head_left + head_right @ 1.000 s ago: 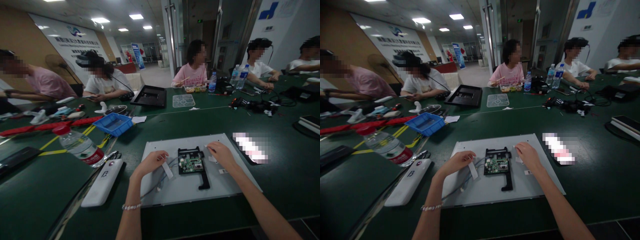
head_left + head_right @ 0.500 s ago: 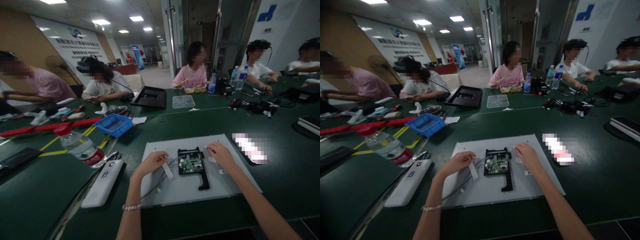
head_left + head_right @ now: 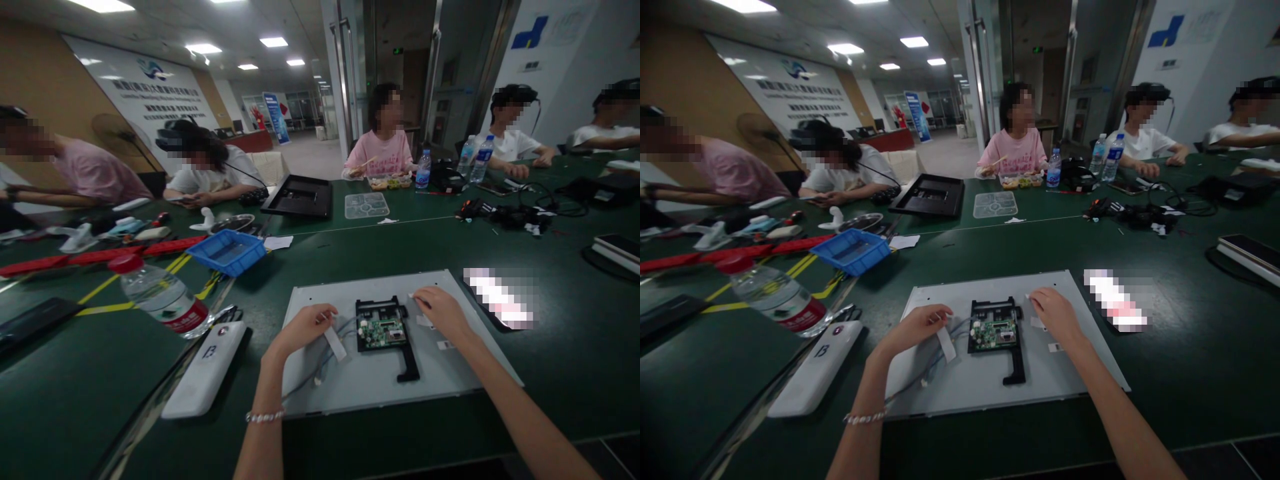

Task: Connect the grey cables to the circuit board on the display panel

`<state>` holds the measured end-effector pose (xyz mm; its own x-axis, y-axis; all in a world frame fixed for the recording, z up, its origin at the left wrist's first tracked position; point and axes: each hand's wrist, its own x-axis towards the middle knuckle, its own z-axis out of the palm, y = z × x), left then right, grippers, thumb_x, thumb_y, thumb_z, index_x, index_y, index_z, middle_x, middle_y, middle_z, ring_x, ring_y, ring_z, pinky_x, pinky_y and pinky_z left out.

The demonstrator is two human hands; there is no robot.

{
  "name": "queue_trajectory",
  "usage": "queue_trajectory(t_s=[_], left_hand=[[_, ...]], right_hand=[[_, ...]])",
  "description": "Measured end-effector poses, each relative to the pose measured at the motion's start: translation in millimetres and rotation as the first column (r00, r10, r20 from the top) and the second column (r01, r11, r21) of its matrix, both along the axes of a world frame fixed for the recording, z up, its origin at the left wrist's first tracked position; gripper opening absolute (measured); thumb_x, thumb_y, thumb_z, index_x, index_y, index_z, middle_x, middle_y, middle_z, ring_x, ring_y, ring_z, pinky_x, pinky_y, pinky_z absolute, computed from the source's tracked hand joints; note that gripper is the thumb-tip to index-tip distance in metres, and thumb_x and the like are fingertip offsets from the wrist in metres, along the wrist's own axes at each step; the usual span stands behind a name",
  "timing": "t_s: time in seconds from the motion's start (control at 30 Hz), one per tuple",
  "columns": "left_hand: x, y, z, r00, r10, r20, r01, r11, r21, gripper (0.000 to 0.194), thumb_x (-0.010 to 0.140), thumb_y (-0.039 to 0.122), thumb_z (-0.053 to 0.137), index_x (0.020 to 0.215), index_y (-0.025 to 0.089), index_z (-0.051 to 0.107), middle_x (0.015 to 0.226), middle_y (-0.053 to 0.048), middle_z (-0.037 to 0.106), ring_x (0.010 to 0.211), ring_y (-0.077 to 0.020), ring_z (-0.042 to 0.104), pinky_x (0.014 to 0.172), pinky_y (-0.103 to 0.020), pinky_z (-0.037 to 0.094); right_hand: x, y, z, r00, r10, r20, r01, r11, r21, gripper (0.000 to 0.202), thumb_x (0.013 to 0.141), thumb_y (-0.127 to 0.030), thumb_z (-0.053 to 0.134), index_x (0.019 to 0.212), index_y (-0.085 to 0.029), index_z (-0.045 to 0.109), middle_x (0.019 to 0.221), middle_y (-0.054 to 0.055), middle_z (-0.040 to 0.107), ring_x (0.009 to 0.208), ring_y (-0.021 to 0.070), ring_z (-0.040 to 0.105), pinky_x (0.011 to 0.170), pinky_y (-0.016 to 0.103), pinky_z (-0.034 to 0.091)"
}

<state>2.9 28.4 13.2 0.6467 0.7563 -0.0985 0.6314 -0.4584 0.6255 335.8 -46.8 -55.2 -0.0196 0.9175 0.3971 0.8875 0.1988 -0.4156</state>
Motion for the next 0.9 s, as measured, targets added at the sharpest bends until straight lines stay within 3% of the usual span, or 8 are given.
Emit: queue_trajectory(t_s=[0.2,0.47,0.73,0.9], left_hand=[[2,1,-4.2,1.000,0.008,-0.002,-0.008,1.000,0.008,0.026,0.083,0.031,0.045,0.101,0.019,0.060,0.087,-0.002,0.064,0.077,-0.0164,0.058,0.071,-0.027,0.045],[6,-2,1.4,1.000,0.023,0.010,-0.023,0.998,0.065,0.027,0.085,0.032,0.042,0.103,0.021,0.059,0.096,-0.004,0.064,0.081,-0.0173,0.059,0.073,-0.028,0.046],[9,1,-8.6,0.998,0.016,0.061,-0.024,0.990,0.138,0.029,0.086,0.032,0.042,0.108,0.022,0.057,0.105,-0.005,0.061,0.082,-0.0166,0.059,0.072,-0.029,0.048],[11,-1,-7.3,0.998,-0.001,0.060,-0.008,0.988,0.155,0.029,0.086,0.030,0.043,0.111,0.022,0.056,0.106,-0.005,0.059,0.085,-0.0170,0.059,0.076,-0.030,0.048]], right_hand=[[-2,1,-1.5,1.000,0.016,-0.007,-0.016,1.000,0.018,0.021,0.086,-0.019,0.045,0.094,-0.020,0.064,0.096,0.005,0.065,0.092,0.0193,0.057,0.082,0.032,0.043],[0,0,-0.4,1.000,0.011,-0.011,-0.011,0.999,0.043,0.020,0.086,-0.019,0.045,0.092,-0.021,0.063,0.096,0.005,0.065,0.092,0.0201,0.057,0.082,0.033,0.043],[-1,0,-0.5,1.000,0.007,0.002,-0.007,0.999,0.048,0.019,0.086,-0.019,0.045,0.092,-0.021,0.063,0.097,0.004,0.065,0.092,0.0196,0.057,0.081,0.032,0.043],[-1,0,-1.8,1.000,-0.005,0.011,0.004,0.999,0.051,0.018,0.087,-0.020,0.045,0.092,-0.021,0.062,0.097,0.004,0.066,0.092,0.0195,0.057,0.083,0.032,0.043]])
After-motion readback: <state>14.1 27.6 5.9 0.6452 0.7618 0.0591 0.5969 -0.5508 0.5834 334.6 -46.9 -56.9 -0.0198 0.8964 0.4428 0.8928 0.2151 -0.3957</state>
